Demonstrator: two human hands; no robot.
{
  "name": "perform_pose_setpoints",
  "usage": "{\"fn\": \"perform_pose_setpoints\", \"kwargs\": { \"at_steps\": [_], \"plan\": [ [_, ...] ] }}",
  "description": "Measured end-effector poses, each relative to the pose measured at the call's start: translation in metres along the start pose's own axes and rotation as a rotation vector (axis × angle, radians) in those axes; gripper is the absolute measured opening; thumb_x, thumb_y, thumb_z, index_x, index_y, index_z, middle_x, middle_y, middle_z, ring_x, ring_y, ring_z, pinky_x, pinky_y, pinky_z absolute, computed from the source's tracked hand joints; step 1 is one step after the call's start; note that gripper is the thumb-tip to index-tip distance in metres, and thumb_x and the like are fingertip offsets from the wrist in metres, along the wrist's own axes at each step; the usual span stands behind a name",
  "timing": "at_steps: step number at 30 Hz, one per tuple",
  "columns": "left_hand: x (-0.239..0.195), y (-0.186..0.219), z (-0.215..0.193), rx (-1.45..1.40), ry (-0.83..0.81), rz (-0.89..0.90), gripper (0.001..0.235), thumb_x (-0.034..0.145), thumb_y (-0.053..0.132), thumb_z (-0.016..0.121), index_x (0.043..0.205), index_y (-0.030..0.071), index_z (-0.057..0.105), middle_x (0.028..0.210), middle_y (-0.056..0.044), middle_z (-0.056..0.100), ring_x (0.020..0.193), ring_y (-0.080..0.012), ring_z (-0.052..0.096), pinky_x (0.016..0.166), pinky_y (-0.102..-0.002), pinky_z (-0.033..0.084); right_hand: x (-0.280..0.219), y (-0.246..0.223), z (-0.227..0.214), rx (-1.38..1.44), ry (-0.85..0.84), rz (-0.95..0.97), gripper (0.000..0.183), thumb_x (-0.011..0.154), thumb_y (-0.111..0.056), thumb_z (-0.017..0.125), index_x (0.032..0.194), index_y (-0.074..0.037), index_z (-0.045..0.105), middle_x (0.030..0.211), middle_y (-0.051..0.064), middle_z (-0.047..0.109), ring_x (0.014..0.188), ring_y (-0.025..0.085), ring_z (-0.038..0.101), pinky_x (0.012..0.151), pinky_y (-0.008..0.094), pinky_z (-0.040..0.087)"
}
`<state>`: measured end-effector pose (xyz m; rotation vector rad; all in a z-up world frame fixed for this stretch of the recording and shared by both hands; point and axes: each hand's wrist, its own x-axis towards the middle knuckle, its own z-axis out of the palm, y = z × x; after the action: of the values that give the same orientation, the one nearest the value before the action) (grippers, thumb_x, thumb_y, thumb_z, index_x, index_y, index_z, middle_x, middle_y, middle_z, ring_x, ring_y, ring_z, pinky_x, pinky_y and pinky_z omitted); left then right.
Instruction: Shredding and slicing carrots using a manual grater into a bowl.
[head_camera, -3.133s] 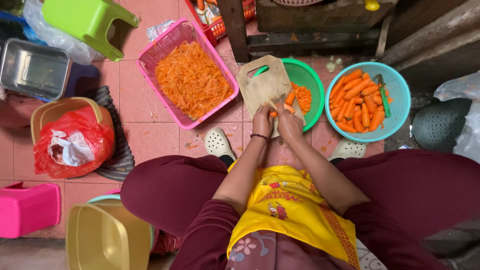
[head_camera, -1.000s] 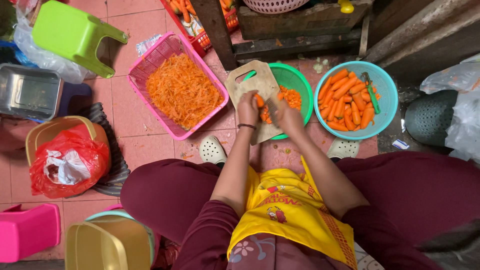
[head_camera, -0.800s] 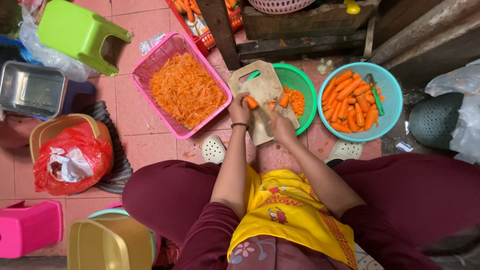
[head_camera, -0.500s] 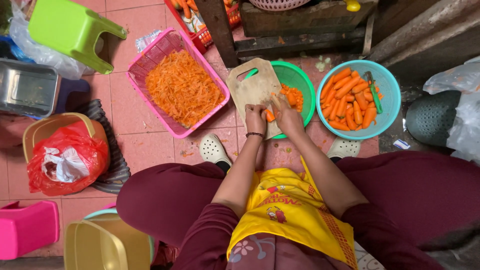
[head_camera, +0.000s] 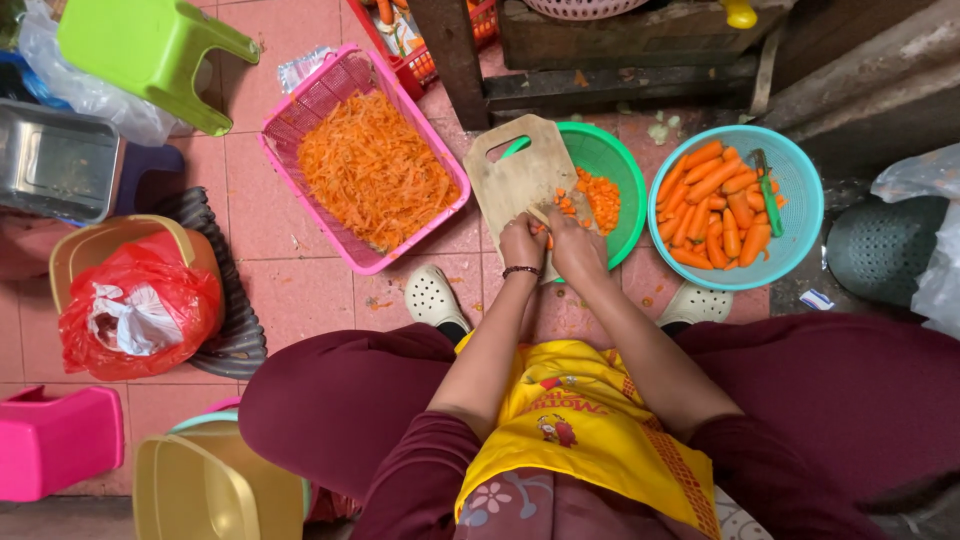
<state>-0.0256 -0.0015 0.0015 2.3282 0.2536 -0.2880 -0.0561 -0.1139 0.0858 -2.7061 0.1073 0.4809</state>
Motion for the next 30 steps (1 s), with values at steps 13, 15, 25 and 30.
{"fn": "perform_pose_setpoints", "kwargs": {
  "at_steps": [13, 15, 25, 30],
  "plan": [
    [0.013, -0.012, 0.007, -0.017, -0.04, -0.082, 0.007, 0.083, 0.011, 0.068, 0.082, 0.018, 0.069, 0.078, -0.008, 0.069, 0.094, -0.0334, 0.073, 0.088, -0.047, 0.06, 0.001, 0.015, 0.013, 0.102, -0.012, 0.02, 0.035, 0.102, -0.02, 0.042, 0.136, -0.015, 0.043, 0.116, 0.018, 0.063, 0.105, 0.049, 0.068, 0.093, 0.065, 0.051],
    [0.009, -0.009, 0.004, -0.034, -0.043, -0.088, 0.007, 0.084, 0.01, 0.066, 0.082, 0.016, 0.069, 0.079, -0.01, 0.069, 0.094, -0.0349, 0.073, 0.088, -0.047, 0.06, -0.008, 0.002, -0.009, 0.062, -0.023, 0.042, 0.03, 0.101, -0.022, 0.044, 0.13, -0.018, 0.046, 0.115, 0.016, 0.064, 0.102, 0.048, 0.068, 0.093, 0.064, 0.052],
    [0.014, -0.008, 0.007, -0.025, -0.016, -0.037, 0.004, 0.084, 0.011, 0.069, 0.081, 0.011, 0.066, 0.079, -0.016, 0.07, 0.094, -0.0404, 0.073, 0.087, -0.052, 0.06, 0.007, 0.013, 0.035, 0.101, -0.036, 0.047, 0.031, 0.103, -0.021, 0.04, 0.133, -0.016, 0.043, 0.122, 0.018, 0.063, 0.109, 0.048, 0.067, 0.093, 0.064, 0.051],
    [0.007, -0.014, 0.008, -0.015, 0.023, 0.022, 0.006, 0.086, 0.008, 0.063, 0.085, 0.013, 0.066, 0.082, -0.016, 0.069, 0.092, -0.0404, 0.072, 0.087, -0.051, 0.06, -0.015, 0.003, -0.011, 0.144, -0.012, 0.063, 0.03, 0.103, -0.025, 0.048, 0.13, -0.013, 0.05, 0.116, 0.024, 0.069, 0.106, 0.052, 0.068, 0.093, 0.065, 0.052]
  ]
}}
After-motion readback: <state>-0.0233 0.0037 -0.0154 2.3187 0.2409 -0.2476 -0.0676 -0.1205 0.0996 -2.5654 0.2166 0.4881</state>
